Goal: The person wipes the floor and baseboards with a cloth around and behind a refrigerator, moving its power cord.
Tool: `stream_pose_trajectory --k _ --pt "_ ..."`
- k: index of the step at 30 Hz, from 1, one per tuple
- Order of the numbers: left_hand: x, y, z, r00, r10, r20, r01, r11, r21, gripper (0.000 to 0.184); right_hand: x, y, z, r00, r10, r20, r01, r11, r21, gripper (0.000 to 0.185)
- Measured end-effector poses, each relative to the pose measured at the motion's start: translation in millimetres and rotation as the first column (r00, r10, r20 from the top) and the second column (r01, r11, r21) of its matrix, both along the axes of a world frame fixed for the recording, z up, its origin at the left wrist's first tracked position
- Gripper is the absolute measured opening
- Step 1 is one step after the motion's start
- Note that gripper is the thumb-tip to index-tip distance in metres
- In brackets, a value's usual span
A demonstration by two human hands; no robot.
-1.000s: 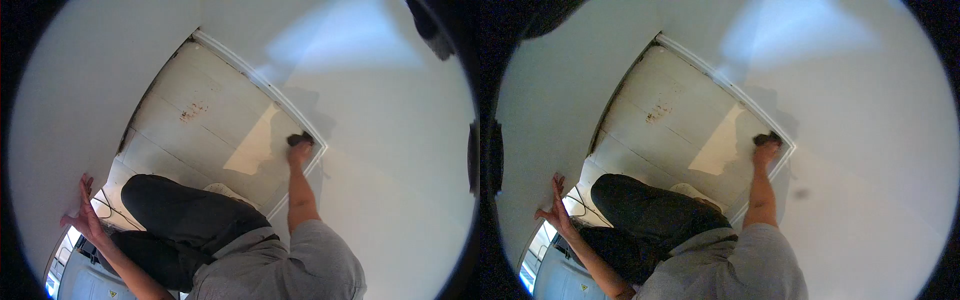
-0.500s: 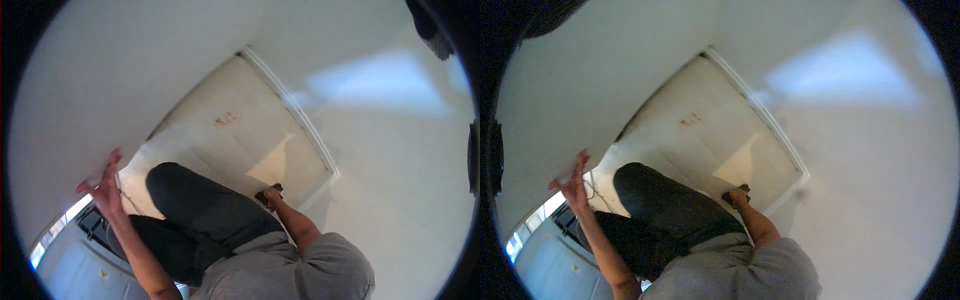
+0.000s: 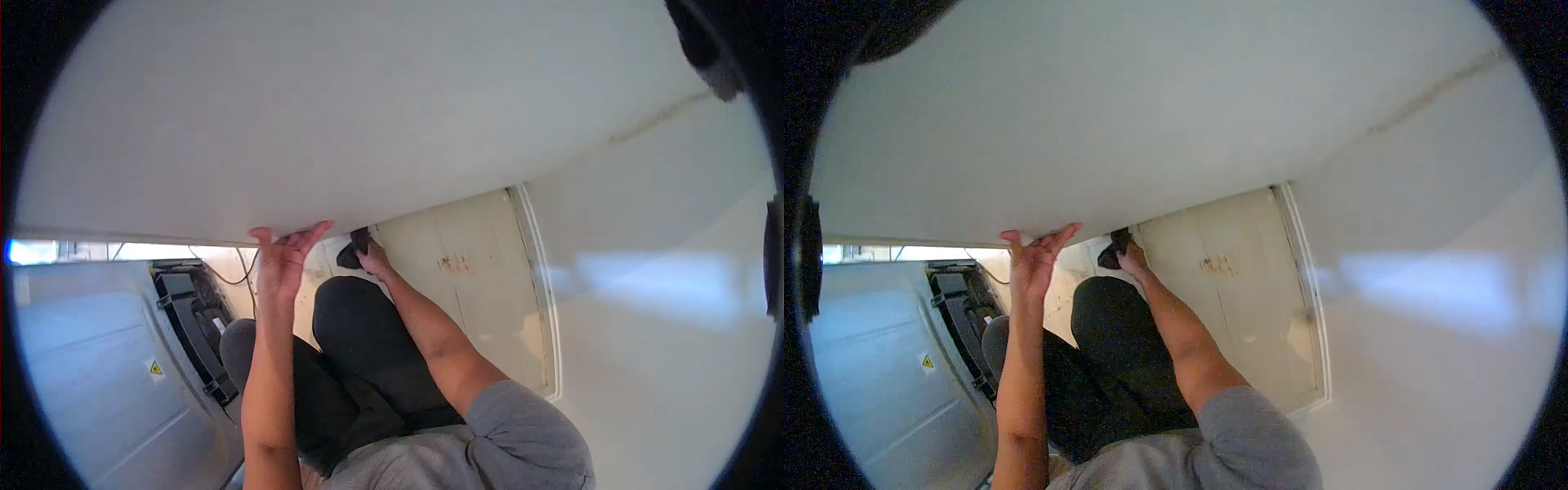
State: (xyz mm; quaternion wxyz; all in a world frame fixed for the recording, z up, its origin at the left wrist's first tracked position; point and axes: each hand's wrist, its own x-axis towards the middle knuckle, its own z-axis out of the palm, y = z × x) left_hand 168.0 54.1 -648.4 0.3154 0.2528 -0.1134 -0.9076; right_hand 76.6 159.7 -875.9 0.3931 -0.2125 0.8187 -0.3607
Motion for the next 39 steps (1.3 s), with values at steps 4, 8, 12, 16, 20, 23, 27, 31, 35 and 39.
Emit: stream_pose_trajectory --k 4,8,12,16,20,23,27,31,35,39 --pt "7.3 -3.3 -1.3 0.998 -0.056 -0.029 0.055 0.998 -0.035 0.092 -24.4 52.1 -10.2 0.973 -0.079 -0.216 0.036 0.980 -0.198 0.047" --pt "10.5 -5.1 -3.5 0.992 -0.118 0.039 0.121 0.988 -0.094 0.087 -84.0 160.6 74.8 0.851 0.147 -0.505 0.010 0.956 0.295 0.042" --pt "13.1 -8.3 -6.4 0.985 -0.170 0.035 0.173 0.978 -0.115 0.084 -94.4 238.8 -43.6 0.688 0.455 -0.565 0.003 0.777 0.630 0.064" --pt "13.3 -8.7 -18.3 0.989 -0.143 -0.022 0.143 0.990 -0.002 0.042 -47.8 133.5 1.2 0.713 0.668 -0.213 -0.203 0.488 0.849 0.054" --pt "4.7 2.4 -18.1 0.998 0.013 -0.065 -0.009 0.998 0.060 0.029 -40.7 75.8 -22.1 0.673 0.693 -0.256 -0.326 0.589 0.739 0.038" --pt "9.5 8.9 9.2 0.993 0.100 -0.060 -0.088 0.979 0.183 0.024 -42.2 57.3 -31.5 0.568 0.678 -0.467 -0.269 0.688 0.674 0.038" --pt "20.0 -2.5 37.1 0.997 0.029 -0.075 -0.025 0.998 0.057 0.035 -55.1 63.2 -28.0 0.412 0.796 -0.443 -0.281 0.573 0.770 0.038" --pt "-6.3 10.4 42.5 0.998 0.040 -0.041 -0.028 0.967 0.255 0.078 -75.0 74.8 -22.6 0.322 0.869 -0.375 -0.299 0.469 0.831 0.038" --pt "-11.1 13.1 64.4 0.972 0.234 0.017 -0.233 0.951 0.206 0.115 -87.7 78.3 -16.0 0.240 0.916 -0.322 -0.331 0.389 0.860 0.039" --pt "0.4 13.3 61.5 0.995 0.097 0.001 -0.096 0.982 0.161 0.093 -96.5 73.5 -13.5 0.173 0.938 -0.301 -0.374 0.345 0.861 0.041"
